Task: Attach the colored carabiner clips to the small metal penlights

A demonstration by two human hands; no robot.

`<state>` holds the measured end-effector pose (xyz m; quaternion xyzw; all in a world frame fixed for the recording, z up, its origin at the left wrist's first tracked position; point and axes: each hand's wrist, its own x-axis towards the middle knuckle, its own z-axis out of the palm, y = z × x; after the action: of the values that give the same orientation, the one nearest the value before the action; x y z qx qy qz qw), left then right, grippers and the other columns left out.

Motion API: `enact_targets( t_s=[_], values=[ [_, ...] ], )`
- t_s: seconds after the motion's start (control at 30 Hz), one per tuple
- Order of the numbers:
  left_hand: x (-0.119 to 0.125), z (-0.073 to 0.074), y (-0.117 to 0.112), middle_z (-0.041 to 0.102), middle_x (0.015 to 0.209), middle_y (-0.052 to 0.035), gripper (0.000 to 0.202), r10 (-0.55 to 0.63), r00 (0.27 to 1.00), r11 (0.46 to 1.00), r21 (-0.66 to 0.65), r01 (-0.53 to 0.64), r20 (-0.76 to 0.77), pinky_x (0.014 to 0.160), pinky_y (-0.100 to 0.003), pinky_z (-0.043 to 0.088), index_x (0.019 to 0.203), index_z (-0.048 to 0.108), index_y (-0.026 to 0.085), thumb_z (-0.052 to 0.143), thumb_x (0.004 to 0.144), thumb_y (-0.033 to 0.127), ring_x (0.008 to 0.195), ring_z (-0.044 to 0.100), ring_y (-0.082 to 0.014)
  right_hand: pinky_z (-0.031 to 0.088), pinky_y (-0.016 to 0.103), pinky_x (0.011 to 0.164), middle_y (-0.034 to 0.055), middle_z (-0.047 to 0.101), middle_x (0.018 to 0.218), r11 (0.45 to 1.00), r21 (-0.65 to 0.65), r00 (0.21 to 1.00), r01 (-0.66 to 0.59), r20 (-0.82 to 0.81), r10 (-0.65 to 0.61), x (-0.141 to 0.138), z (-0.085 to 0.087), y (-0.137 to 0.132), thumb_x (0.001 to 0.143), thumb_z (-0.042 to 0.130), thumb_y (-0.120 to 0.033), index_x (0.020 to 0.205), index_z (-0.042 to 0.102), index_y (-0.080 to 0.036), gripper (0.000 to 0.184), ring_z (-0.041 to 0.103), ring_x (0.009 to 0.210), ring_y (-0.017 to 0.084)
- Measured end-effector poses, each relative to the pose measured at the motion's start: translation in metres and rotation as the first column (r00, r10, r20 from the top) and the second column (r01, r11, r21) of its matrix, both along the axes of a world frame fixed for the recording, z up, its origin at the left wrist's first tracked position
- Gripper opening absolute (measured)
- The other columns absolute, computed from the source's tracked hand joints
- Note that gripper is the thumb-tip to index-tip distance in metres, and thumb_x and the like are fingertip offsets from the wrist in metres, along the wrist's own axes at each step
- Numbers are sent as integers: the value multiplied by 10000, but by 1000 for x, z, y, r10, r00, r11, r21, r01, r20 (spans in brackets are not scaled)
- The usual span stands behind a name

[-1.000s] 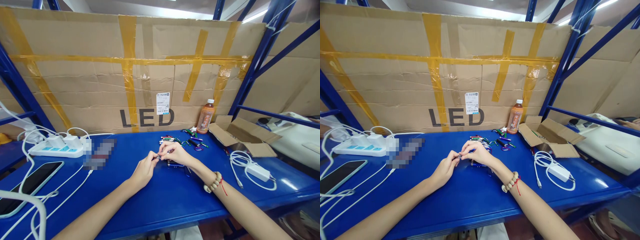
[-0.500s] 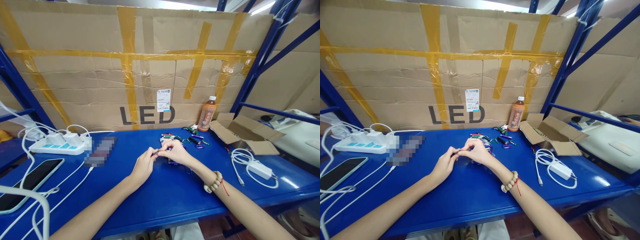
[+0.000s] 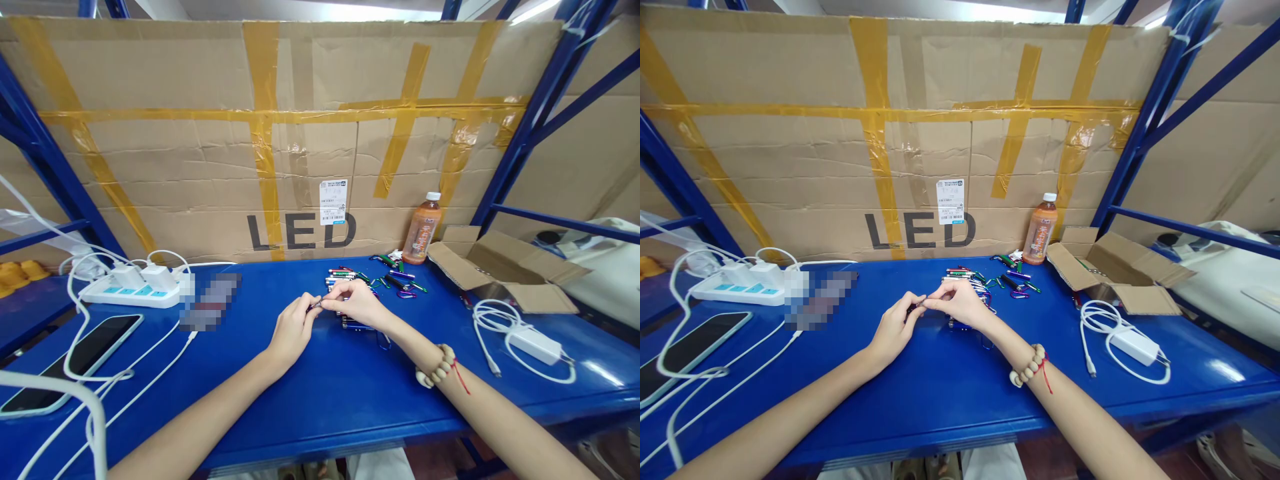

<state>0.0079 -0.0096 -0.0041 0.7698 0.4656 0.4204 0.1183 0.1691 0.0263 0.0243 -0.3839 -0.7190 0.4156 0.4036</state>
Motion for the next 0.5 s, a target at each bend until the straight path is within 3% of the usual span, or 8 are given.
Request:
enact_targets(
  t_s=[0.13,0.3,0.5],
  values=[
    [0,0,-1,630,946,-26,79,12,1000,999,-30,-11,23,753,-272,437,846,476,198,414,867,242,911,589,-168,341,208,479,35,583,644,1000,-3,1000,3,8,-3,0,1,0,559,715,-443,637,669,-108,347,446,522,71],
    [0,1,0,596,1083,-7,228,-60,998,998,0,60,7,868,-264,402,1080,502,236,396,880,208,1001,542,-142,295,204,433,9,530,574,996,-86,1000,-14,24,16,2,3,0,557,697,-494,645,660,-109,396,393,461,54],
    [1,3,-3,611,1010,10,220,-65,998,997,-38,66,9,795,-237,416,1028,532,238,368,886,200,895,564,-130,280,204,416,-9,480,500,996,-83,997,21,81,-14,2,2,1,555,690,-513,557,590,-110,416,380,424,53]
  ],
)
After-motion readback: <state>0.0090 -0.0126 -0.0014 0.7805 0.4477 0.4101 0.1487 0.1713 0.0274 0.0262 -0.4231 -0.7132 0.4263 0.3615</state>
